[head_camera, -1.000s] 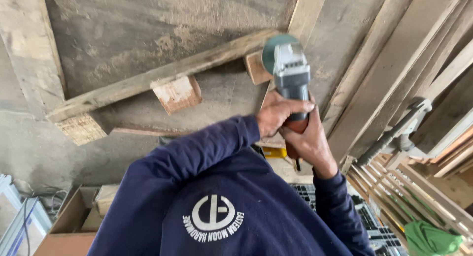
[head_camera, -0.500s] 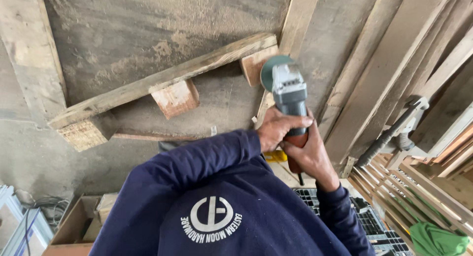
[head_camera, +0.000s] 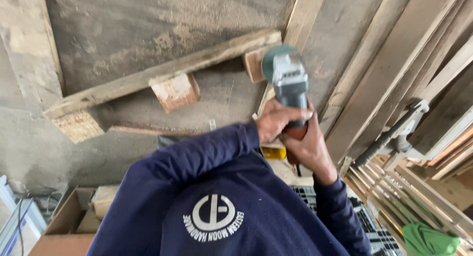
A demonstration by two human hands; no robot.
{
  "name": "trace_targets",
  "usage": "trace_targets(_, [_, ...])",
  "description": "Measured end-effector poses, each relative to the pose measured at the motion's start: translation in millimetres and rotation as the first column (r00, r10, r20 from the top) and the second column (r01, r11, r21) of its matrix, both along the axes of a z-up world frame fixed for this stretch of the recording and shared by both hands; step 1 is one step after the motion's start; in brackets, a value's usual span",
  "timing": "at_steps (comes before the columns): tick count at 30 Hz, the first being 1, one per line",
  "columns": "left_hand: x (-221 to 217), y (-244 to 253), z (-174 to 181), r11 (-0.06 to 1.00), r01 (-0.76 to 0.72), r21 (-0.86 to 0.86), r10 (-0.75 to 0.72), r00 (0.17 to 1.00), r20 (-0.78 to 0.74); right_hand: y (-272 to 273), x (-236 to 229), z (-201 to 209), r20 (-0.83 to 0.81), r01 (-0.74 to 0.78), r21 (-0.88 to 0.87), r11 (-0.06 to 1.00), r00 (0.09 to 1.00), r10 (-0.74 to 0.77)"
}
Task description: The person uses an angle grinder to smooth the edges of a wooden pallet. They hold the wood steady with one hand while operating the tool with the other, moving along the length of the planks. The person repositions the wood to access different sections and continues grinding until the edges are even.
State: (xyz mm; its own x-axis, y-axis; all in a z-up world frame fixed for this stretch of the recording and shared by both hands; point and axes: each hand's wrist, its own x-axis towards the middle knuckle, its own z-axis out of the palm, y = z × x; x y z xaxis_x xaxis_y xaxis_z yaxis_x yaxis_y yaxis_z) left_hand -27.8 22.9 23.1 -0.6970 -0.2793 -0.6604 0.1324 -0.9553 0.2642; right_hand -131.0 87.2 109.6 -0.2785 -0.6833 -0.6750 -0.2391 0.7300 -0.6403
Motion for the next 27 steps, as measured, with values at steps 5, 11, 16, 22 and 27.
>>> trace_targets(5, [12.5, 12.6, 22.2, 0.994, -0.111, 0.014, 0.111, 0.991, -0.071, 3.4, 6.3, 16.6, 0.038, -0.028, 0.085, 0.996, 0.999, 0.025])
trace_targets(11, [25.5, 5.7, 4.6, 0.983, -0.181, -0.023, 0.179, 0.983, -0.046, -10.6, 17.9, 9.9, -0.059, -0.072, 0.159, 0.985, 0.995, 0.082])
trace_targets(16, [30.5, 6.1, 17.8, 0.988, -0.154, -0.012, 0.154, 0.987, 0.053, -17.4, 23.3, 20.3, -0.032, -0.067, 0.351, 0.934, 0.996, 0.084])
trace_targets(22, [31.7, 1.4, 12.3, 0.981, -0.183, -0.061, 0.186, 0.982, 0.035, -9.0, 21.2, 5.4, -0.115, -0.151, 0.157, 0.976, 0.979, 0.17])
trace_targets(27, [33.4, 1.3, 23.9, 0.972, -0.217, -0.091, 0.215, 0.976, -0.023, -10.9, 17.1, 13.0, -0.029, -0.184, 0.093, 0.979, 0.982, 0.187])
